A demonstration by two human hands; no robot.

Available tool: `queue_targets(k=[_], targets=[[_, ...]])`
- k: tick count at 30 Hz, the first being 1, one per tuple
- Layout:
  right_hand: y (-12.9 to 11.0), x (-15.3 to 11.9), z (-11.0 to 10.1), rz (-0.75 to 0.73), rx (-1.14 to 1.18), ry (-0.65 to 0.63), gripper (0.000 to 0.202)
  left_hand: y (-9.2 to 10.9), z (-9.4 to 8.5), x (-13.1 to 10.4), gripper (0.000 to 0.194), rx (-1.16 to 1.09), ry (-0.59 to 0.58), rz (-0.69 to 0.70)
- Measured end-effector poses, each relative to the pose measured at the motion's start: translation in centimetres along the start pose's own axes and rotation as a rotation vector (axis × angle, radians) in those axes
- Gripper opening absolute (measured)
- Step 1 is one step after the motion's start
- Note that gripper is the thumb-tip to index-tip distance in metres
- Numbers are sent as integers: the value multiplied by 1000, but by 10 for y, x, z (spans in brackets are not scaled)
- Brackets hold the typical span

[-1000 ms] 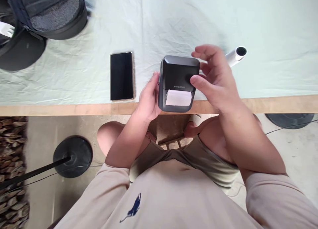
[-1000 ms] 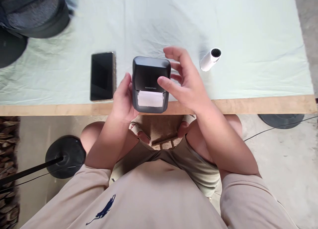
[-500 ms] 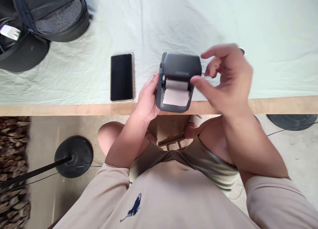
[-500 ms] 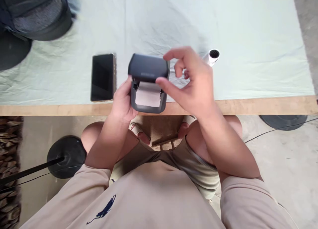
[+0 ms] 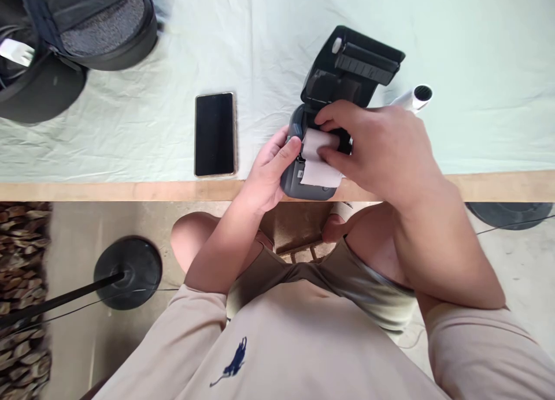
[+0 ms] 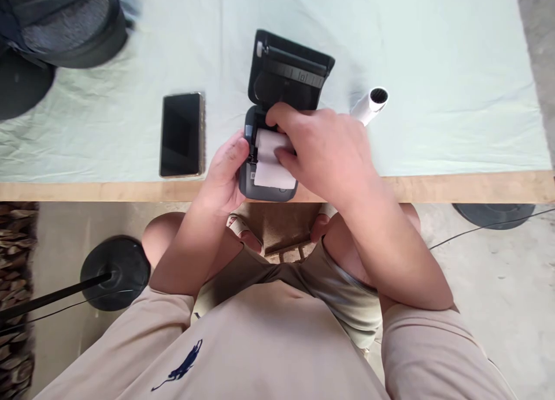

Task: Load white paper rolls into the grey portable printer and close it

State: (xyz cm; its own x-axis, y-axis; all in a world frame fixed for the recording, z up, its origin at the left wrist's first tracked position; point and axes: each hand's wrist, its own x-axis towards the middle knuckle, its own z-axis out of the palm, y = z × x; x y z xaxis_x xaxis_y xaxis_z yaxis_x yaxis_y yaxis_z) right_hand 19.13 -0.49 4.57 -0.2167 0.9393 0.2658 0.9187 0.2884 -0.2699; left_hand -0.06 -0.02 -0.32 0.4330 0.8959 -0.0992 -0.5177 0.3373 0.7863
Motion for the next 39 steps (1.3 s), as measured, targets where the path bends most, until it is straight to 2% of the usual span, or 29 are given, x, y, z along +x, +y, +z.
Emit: queue_targets(k=[3, 4, 6, 8, 11, 12, 14, 16, 20, 23, 26, 28, 31, 32, 33, 36, 39], targets=[[-9, 4, -7, 100, -77, -113, 41, 1, 1, -2, 23, -2, -13, -2], [-10, 4, -12, 111, -44, -122, 44, 1, 1, -2, 22, -4, -3, -3], [-9, 0, -22, 99, 177, -113, 48, 0, 2, -1, 18, -10, 41, 3], [0, -7, -31, 102, 554, -22, 45, 0, 2, 1, 17, -13, 112, 9], [20, -13, -31, 280, 1132, 274, 33, 0, 1, 4, 26, -13, 197, -35], [28, -13, -26, 358, 1238, 336, 31, 1, 0, 5, 29, -13, 214, -56], [42, -11, -12, 479, 1332, 345, 32, 2, -1, 5, 32, -16, 228, -76], [53, -10, 5, 475, 1306, 307, 37, 2, -1, 5, 29, -23, 211, -71], [65, -13, 33, 244, 1032, 233, 35, 2, -1, 4, 22, -54, 166, -51], [63, -19, 41, 173, 710, 161, 36, 2, 1, 4, 25, -23, 204, -47], [61, -24, 37, 168, 560, 91, 48, 4, 1, 4, 27, 11, 234, -68], [66, -27, 28, 133, 569, 196, 50, 5, 1, 4, 25, 15, 228, -90], [87, -29, 15, 122, 486, 529, 39, 5, 0, 5, 25, -14, 213, -88], [96, -28, 14, 155, 423, 592, 37, 5, 0, 5, 25, -22, 211, -85], [104, -27, 14, 202, 360, 600, 38, 5, 0, 5, 25, -22, 211, -86], [121, -22, 27, 328, 261, 441, 44, 5, 0, 6, 24, -3, 220, -95], [123, -15, 41, 391, 272, 314, 38, 5, 0, 7, 23, -2, 188, -85]])
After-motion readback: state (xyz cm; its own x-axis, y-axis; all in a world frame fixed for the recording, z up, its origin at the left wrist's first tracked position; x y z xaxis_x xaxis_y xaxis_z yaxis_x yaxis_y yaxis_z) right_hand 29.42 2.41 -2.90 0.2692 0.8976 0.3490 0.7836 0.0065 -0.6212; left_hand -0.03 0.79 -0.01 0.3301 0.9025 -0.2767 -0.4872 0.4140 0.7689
